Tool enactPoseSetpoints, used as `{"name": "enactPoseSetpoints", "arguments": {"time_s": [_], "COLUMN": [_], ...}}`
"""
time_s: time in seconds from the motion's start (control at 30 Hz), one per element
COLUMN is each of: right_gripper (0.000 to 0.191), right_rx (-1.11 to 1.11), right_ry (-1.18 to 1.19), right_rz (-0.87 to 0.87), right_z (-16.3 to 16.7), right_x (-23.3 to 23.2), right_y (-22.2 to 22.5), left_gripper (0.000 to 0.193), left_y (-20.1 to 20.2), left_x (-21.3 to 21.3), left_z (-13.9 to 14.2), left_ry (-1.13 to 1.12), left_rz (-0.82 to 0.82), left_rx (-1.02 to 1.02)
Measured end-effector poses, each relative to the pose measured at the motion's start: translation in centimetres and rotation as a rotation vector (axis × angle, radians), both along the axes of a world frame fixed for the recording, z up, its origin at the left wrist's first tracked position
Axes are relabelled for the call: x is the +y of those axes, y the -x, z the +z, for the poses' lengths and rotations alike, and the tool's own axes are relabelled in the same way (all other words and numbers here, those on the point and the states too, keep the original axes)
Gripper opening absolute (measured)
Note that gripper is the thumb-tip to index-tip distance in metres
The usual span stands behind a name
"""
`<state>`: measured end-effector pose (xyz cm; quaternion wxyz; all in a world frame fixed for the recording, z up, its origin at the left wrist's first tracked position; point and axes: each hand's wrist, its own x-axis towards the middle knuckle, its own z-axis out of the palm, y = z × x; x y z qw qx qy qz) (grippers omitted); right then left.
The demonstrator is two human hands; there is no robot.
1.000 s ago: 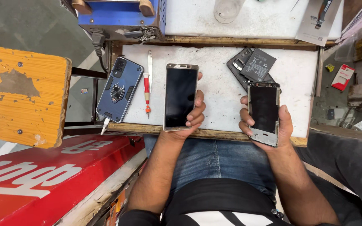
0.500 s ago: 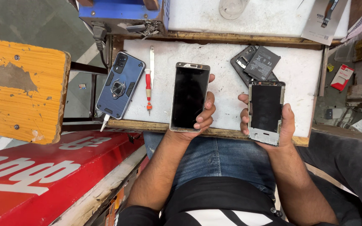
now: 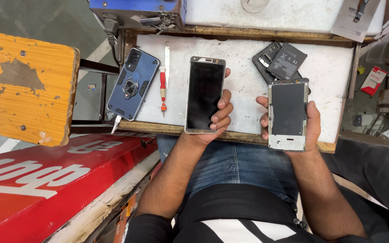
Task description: The person disassembles a smartphone at a workbench. They pry off the back cover, remove the battery, unscrew and lift out internal components with a screwdriver, and separate the frame from the display, laying the parts out on the bench.
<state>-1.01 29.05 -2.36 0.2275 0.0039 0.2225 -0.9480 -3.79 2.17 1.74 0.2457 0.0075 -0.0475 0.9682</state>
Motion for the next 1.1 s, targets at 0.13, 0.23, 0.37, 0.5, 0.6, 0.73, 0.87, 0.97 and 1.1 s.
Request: {"name": "enactPoseSetpoints", "arguments": {"time_s": [0.13, 0.23, 0.37, 0.5, 0.6, 0.73, 0.87, 0.97, 1.1], "right_gripper": [0.076, 0.071, 0.074, 0.071, 0.071, 0.074, 0.068, 0.071, 0.071], "right_rx": [0.016, 0.031, 0.016, -0.016, 0.024, 0.035, 0.036, 0.018, 0.030], "right_ry": [0.031, -0.023, -0.091, 0.032, 0.045, -0.015, -0.039, -0.026, -0.015], "right_rz": [0.013, 0.003, 0.023, 0.034, 0.080, 0.113, 0.121, 0.130, 0.111], "right_z": [0.6, 1.3, 2.3, 3.2, 3.2, 3.0, 2.9, 2.7, 2.5], "right_x": [-0.4, -0.5, -1.1, -1.8, -2.9, -3.8, -4.0, -4.1, -4.3], "right_y": [0.1, -0.1, 0.1, 0.7, 1.4, 2.1, 2.4, 2.3, 2.1], "left_gripper": [0.049, 0.048, 0.047, 0.044, 0.039, 0.033, 0.028, 0.026, 0.027], "left_y": [1.1, 1.7, 1.6, 0.6, -0.6, -2.3, -3.2, -3.2, -3.0], "left_x": [-1.1, -2.4, -2.9, -2.8, -2.9, -2.6, -1.4, -0.3, 0.9], "left_z": [0.4, 0.4, 0.7, 2.4, 4.0, 5.4, 5.4, 5.0, 5.1], "left_ry": [1.211, 2.046, 2.353, 2.577, 2.652, 2.440, 2.293, 2.191, 2.146], "left_rz": [0.178, 0.459, 0.608, 0.496, 0.633, 0.593, 0.455, 0.343, 0.536], "left_rx": [-0.085, 0.264, 0.413, 0.451, 0.563, 0.664, 0.638, 0.571, 0.716]}}
